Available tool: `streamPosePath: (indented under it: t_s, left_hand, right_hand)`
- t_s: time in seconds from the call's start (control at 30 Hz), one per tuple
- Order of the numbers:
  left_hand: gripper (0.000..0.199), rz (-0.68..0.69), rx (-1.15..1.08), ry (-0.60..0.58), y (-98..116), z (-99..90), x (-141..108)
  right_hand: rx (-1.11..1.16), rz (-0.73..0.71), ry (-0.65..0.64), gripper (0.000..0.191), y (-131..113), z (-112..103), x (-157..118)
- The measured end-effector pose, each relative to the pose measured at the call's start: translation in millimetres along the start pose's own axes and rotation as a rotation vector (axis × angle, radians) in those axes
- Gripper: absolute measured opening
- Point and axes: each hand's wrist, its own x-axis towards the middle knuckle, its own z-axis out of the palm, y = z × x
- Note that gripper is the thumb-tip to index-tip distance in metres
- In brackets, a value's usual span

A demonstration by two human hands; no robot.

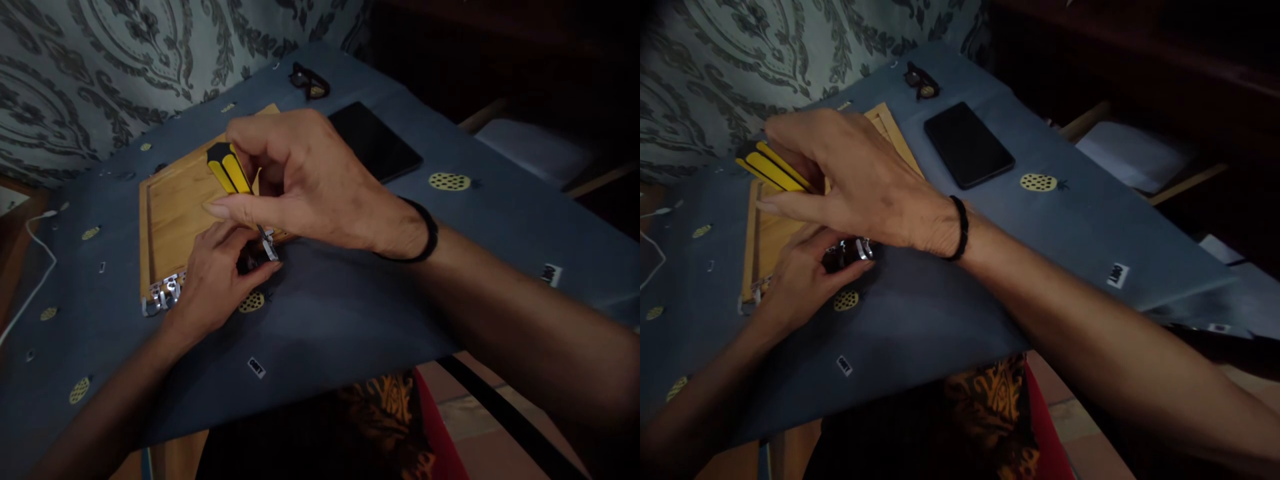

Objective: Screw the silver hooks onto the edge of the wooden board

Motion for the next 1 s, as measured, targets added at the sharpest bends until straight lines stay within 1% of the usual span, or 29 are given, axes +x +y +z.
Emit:
streamPosePath:
  t_s: [0.1, 0.2, 0.27, 0.3, 0.37, 0.43, 0.5, 0.57, 0.63, 0.67, 0.73, 0.8, 0.87, 0.93, 1.0]
  left_hand:
    - [0.021, -0.009, -0.004, -0.005, -1, 1.1, -1]
    - [0.023, 0.011, 0.012, 0.026, -3, 2.5, -1]
    - [0.025, 0.01, 0.018, 0.036, -3, 3.1, -2]
    - [0.026, 0.004, 0.02, 0.037, -3, 3.1, -2]
    - [0.027, -0.007, 0.022, 0.031, -3, 2.8, -2]
    - [0.026, 0.002, 0.021, 0.028, -3, 2.1, -2]
    - [0.026, 0.02, 0.018, 0.023, -3, 1.6, -1]
    - [0.024, 0.021, 0.019, 0.017, -3, 1.6, -1]
    - [0.022, 0.015, 0.025, 0.013, -3, 1.9, -1]
    - [0.022, 0.016, 0.027, 0.016, -3, 2.2, -1]
    - [0.024, 0.023, 0.031, 0.024, -3, 2.9, -2]
    - [0.026, 0.023, 0.032, 0.03, -4, 3.4, -2]
    - [0.025, 0.015, 0.033, 0.031, -4, 3.7, -2]
    - [0.023, 0.009, 0.027, 0.031, -4, 3.9, -2]
    - [0.022, 0.012, 0.019, 0.029, -4, 3.7, -1]
  right_hand:
    - [0.108, 0.022, -0.097, 0.048, -2, -5, 0]
    - [0.188, 0.053, -0.217, 0.047, -3, -11, -1]
    - [0.203, 0.078, -0.26, 0.04, -2, -13, -1]
    - [0.188, 0.08, -0.259, 0.038, -2, -12, -1]
    - [0.107, 0.061, -0.211, 0.043, 0, -9, -1]
    - [-0.004, 0.039, -0.129, 0.052, 1, -4, -1]
    - [-0.079, 0.027, -0.062, 0.055, 0, 0, -1]
    - [-0.096, 0.018, 0.002, 0.056, -2, 2, -2]
    - [-0.089, 0.009, 0.094, 0.057, -7, 1, -2]
    - [-0.091, 0.01, 0.145, 0.057, -9, 0, -2]
    - [-0.113, 0.018, 0.201, 0.056, -11, -3, -1]
    - [-0.13, 0.0, 0.207, 0.055, -10, -4, -1]
    - [-0.117, -0.021, 0.174, 0.055, -7, -3, -1]
    - [-0.072, -0.04, 0.152, 0.056, -4, -1, -1]
    - [-0.02, -0.015, 0.109, 0.056, -3, 1, -3]
